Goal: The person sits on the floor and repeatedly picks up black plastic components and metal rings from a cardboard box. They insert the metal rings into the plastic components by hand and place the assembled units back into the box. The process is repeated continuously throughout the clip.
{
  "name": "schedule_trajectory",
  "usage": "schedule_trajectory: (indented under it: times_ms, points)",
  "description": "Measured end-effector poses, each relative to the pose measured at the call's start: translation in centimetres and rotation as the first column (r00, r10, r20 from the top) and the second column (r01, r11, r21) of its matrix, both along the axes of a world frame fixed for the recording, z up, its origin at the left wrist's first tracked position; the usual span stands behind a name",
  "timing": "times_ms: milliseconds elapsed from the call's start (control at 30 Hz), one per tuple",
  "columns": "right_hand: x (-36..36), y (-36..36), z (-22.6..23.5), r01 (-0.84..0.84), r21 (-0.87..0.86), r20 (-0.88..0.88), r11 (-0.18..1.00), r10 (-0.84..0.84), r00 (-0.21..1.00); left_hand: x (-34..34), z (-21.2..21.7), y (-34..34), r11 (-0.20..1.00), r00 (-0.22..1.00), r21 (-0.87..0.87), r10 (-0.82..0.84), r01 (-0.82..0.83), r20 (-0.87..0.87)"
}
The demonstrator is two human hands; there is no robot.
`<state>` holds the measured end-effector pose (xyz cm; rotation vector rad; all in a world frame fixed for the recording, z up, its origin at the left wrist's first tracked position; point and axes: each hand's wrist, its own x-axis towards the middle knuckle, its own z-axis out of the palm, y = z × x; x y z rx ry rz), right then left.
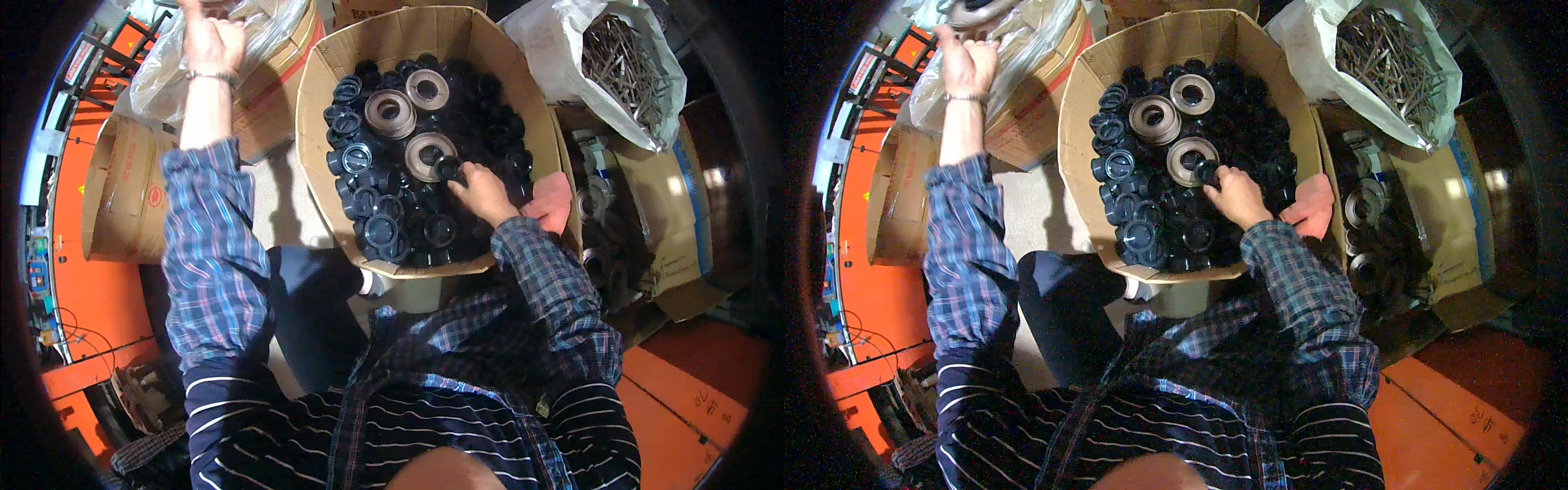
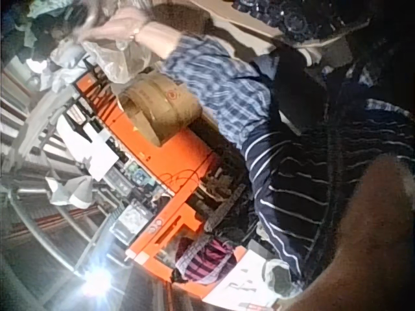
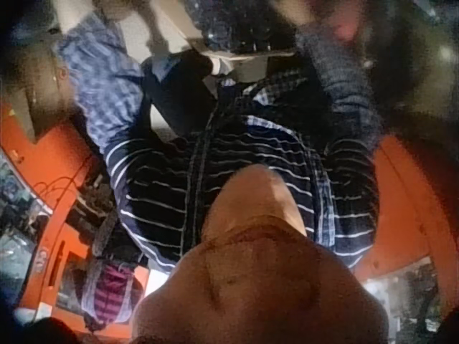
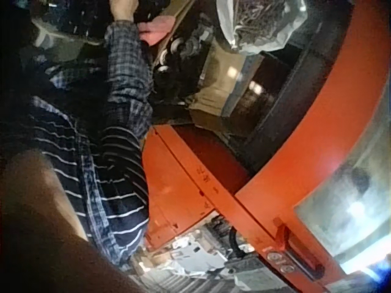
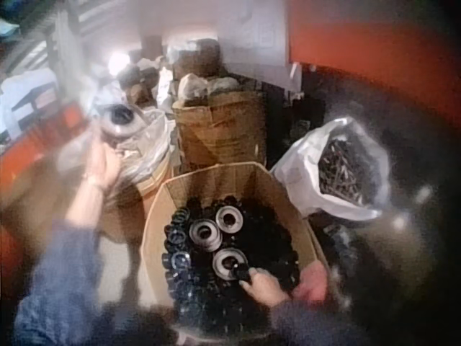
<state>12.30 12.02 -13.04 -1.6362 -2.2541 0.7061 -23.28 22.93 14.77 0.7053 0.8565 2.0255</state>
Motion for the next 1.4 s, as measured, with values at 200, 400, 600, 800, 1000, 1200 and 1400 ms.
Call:
schedule_trajectory:
  times_ms: [200,400,600,800,1000,1200,1400]
  points:
    - [-2.8,1.8,-3.7,-0.107,0.195,0.056,0.975,0.098,0.994,8.9,-18.0,0.8,0.991,-0.238,-0.131,-0.133,-0.022,-0.962]
    - [-2.6,2.1,-6.8,-0.219,0.230,0.264,0.948,0.156,0.952,16.2,-34.9,-8.2,0.856,-0.555,-0.515,-0.445,-0.035,-0.703]
    - [-2.1,3.0,-2.7,-0.081,0.039,0.110,0.996,0.076,0.991,16.2,-31.7,-7.5,0.866,-0.781,-0.479,-0.395,-0.142,-0.484]
    - [-1.1,3.4,1.7,0.220,-0.058,-0.371,0.974,-0.225,0.901,13.8,-19.8,-9.2,0.771,-0.496,-0.637,-0.555,-0.004,-0.668]
    - [-1.6,2.3,6.4,0.052,-0.382,-0.755,0.923,-0.344,0.558,11.5,-13.1,-10.6,0.831,0.817,-0.434,-0.496,0.348,-0.296]
    - [-4.0,-1.9,12.8,-0.303,-0.162,-0.929,0.939,-0.042,0.367,13.4,-16.3,-13.8,0.898,0.954,-0.322,-0.286,0.301,0.095]
    - [-3.7,-2.8,14.4,-0.222,0.254,-0.541,0.941,0.329,0.774,14.6,-16.9,-13.6,0.909,0.930,-0.378,-0.279,0.175,-0.241]
